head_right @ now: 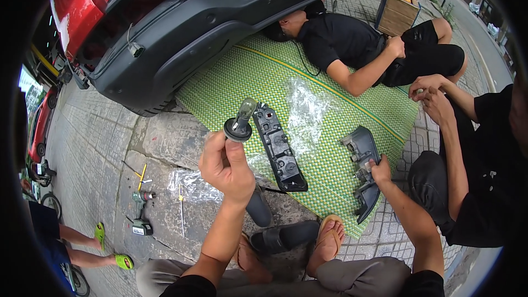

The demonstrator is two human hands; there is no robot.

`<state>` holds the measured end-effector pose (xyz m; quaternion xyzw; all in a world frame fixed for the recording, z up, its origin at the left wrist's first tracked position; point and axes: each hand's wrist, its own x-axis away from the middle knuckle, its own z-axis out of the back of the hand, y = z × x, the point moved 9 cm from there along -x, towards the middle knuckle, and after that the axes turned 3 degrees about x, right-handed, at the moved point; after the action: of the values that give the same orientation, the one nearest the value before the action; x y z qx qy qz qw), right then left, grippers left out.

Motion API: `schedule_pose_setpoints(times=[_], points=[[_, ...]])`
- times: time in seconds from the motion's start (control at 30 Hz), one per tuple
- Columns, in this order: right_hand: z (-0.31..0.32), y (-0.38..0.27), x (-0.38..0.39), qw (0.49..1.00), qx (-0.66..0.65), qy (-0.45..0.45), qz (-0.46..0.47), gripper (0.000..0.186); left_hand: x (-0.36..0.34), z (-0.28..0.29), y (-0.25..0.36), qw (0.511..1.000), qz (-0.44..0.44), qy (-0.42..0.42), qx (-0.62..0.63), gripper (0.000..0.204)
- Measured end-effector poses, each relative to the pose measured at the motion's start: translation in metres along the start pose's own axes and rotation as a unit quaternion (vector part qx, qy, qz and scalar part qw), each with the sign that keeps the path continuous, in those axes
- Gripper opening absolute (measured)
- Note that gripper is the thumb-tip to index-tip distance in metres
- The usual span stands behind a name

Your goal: The recorder is replacing or repairing a car taillight assembly by disassembling the unit and checking bulbs.

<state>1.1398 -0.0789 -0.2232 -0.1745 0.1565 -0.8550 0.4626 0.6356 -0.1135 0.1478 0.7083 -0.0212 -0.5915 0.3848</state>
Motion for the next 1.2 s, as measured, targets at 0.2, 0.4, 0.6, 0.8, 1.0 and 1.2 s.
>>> schedule_pose_setpoints(times=[0.2, 0.4, 0.6, 0.8, 1.0, 1.2], points=[[0.104, -0.238, 0.085, 0.905, -0.300, -0.049, 0.299, 0.030, 0.001, -0.015, 0.014, 0.989, -0.116, -0.032, -0.083, 0.017], [0.206, -0.388, 0.180, 0.757, -0.410, -0.110, 0.497, 0.040, 0.008, -0.026, 0.019, 0.977, -0.160, -0.069, -0.120, 0.016], [0.227, -0.402, 0.196, 0.724, -0.408, -0.101, 0.547, 0.033, 0.016, -0.036, 0.008, 0.996, -0.004, -0.086, -0.016, 0.013], [0.225, -0.402, 0.194, 0.729, -0.427, -0.124, 0.520, 0.029, 0.033, -0.042, -0.011, 0.976, 0.155, -0.128, 0.086, 0.021], [0.227, -0.401, 0.197, 0.749, -0.421, -0.143, 0.492, 0.031, 0.046, -0.052, -0.022, 0.929, 0.263, -0.121, 0.231, 0.018], [0.224, -0.399, 0.194, 0.750, -0.427, -0.157, 0.480, 0.031, 0.052, -0.063, -0.016, 0.884, 0.315, -0.128, 0.320, 0.020]])
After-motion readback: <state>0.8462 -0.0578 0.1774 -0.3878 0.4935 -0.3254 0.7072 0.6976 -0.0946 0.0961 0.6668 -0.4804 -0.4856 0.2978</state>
